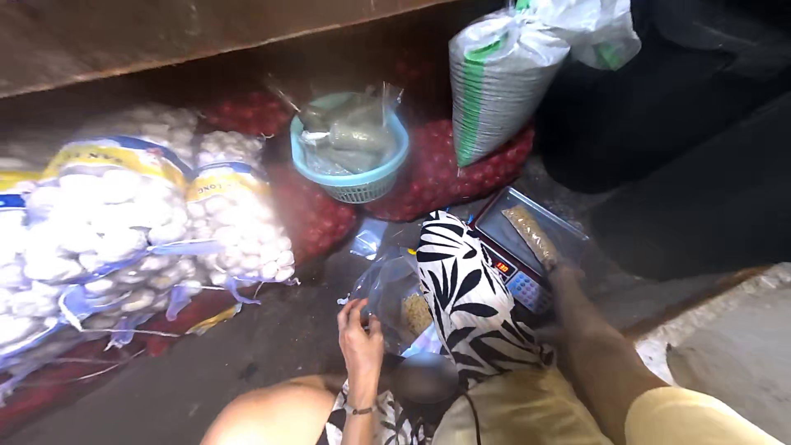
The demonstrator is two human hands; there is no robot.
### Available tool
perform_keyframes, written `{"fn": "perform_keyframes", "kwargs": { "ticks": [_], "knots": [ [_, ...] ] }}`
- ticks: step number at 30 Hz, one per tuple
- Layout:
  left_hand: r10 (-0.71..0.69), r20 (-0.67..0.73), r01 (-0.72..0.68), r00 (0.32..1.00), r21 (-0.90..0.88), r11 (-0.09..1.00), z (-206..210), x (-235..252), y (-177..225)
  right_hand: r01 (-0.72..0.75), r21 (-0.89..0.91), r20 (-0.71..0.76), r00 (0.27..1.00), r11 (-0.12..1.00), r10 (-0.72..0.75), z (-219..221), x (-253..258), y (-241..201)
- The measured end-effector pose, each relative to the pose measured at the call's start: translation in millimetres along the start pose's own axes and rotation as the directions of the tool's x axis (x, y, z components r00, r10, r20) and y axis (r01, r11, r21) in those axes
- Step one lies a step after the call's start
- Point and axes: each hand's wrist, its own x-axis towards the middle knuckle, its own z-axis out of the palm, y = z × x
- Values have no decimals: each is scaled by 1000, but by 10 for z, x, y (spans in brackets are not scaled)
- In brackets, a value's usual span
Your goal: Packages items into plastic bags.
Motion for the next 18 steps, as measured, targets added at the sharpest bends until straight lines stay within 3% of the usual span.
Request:
{"fn": "perform_keyframes", "kwargs": {
  "ticks": [6,9,13,15,18],
  "knots": [
    [-2,25,0,1000,70,998,-7,-65,-39,24,43,95,995,999,-28,211,-43,-2],
    [11,32,-14,999,91,996,19,-58,-15,76,-257,49,997,964,-65,177,-98,-179],
    [23,58,-30,998,118,993,66,-64,17,-10,-415,-157,986,910,-61,60,-55,-274],
    [28,65,-36,998,125,992,72,-80,26,-29,-600,-215,968,800,-126,-13,26,-253],
    [42,66,-50,997,130,990,57,-114,5,-27,-893,-130,971,450,-201,-123,132,-239]
  ]
}}
